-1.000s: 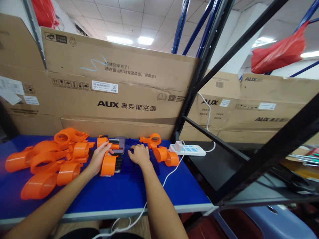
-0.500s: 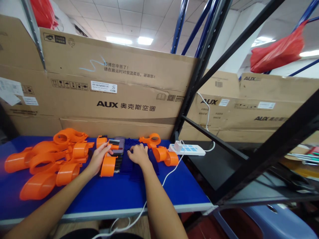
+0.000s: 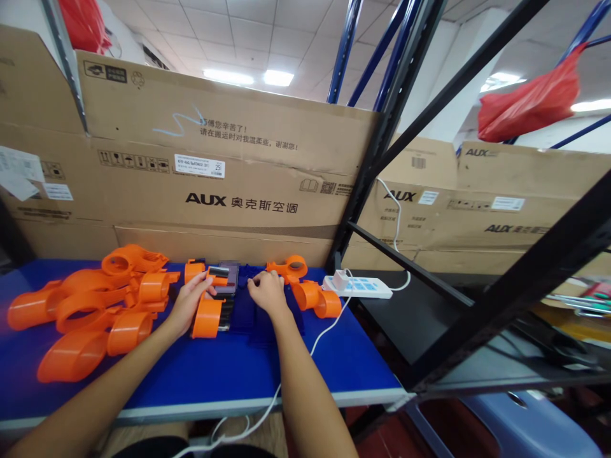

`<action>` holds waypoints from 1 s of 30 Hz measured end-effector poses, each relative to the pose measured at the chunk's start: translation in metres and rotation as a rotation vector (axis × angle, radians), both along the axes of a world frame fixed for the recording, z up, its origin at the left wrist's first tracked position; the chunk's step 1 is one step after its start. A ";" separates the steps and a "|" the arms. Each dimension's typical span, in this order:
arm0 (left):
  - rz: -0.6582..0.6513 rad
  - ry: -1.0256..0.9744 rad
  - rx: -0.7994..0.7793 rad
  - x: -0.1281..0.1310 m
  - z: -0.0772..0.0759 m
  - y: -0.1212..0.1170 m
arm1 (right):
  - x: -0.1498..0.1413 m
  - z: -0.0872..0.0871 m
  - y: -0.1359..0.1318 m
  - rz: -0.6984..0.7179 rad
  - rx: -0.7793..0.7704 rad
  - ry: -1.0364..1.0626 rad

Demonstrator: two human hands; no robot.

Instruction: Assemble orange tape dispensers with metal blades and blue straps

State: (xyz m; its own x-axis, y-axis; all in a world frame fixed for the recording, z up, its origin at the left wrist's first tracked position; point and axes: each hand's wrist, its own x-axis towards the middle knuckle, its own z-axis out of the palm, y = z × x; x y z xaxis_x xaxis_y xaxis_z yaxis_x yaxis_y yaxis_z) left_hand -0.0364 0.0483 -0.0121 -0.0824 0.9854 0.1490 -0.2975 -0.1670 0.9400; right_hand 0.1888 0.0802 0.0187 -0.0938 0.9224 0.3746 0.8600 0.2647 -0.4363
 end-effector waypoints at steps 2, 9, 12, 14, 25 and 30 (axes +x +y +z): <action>-0.015 -0.024 -0.009 0.000 0.001 0.000 | 0.003 0.004 0.000 0.011 0.049 0.084; -0.132 -0.142 -0.055 0.004 0.007 -0.007 | -0.004 0.008 -0.001 0.189 0.165 0.422; -0.201 -0.167 -0.091 0.005 0.008 -0.013 | -0.014 0.002 -0.003 0.273 0.153 0.509; -0.263 -0.206 -0.118 0.006 0.008 -0.016 | -0.020 -0.001 -0.004 0.301 0.147 0.540; -0.340 -0.372 -0.209 0.002 0.010 -0.014 | -0.030 0.002 -0.017 0.348 0.129 0.347; -0.349 -0.347 -0.202 0.004 0.011 -0.015 | -0.029 0.002 -0.015 0.355 0.082 0.343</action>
